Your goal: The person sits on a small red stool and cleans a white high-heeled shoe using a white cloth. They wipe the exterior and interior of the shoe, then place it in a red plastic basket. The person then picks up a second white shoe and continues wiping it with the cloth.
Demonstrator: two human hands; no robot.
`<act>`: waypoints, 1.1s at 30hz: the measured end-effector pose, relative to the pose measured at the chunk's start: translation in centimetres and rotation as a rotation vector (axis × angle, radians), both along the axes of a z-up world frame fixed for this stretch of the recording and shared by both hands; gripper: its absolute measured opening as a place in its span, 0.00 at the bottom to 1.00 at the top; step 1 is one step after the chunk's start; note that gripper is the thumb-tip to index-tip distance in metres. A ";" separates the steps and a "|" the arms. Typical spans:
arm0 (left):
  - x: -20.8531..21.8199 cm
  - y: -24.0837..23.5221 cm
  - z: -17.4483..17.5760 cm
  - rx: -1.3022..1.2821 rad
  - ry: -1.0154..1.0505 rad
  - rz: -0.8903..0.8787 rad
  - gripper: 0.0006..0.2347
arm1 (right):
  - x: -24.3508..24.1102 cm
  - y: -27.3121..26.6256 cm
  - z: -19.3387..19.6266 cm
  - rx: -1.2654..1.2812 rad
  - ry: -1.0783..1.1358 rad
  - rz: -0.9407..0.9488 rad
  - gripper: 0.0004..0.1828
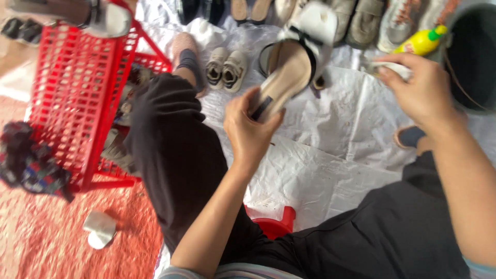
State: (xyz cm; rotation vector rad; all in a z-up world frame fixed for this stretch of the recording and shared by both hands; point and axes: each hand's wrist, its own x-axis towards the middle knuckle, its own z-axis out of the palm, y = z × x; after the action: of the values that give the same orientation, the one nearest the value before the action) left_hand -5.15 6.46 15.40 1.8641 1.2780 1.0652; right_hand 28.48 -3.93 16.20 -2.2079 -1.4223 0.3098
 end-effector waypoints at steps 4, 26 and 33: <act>-3.9 4.2 4.8 0.172 -0.146 0.165 0.26 | 2.8 -1.5 -2.3 0.066 -0.205 0.050 0.15; -37.5 25.4 -7.9 0.059 0.524 0.923 0.20 | 6.9 -1.8 -8.6 -0.018 -0.136 -0.076 0.23; -39.1 25.7 -6.5 -0.133 0.726 0.764 0.55 | 7.5 -2.6 -9.5 -0.085 -0.196 -0.047 0.22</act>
State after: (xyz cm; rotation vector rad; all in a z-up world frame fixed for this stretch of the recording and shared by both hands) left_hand -44.23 32.16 8.89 1.7369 2.5459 0.5902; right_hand 35.97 -6.54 6.70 -2.3923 -1.4796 0.1438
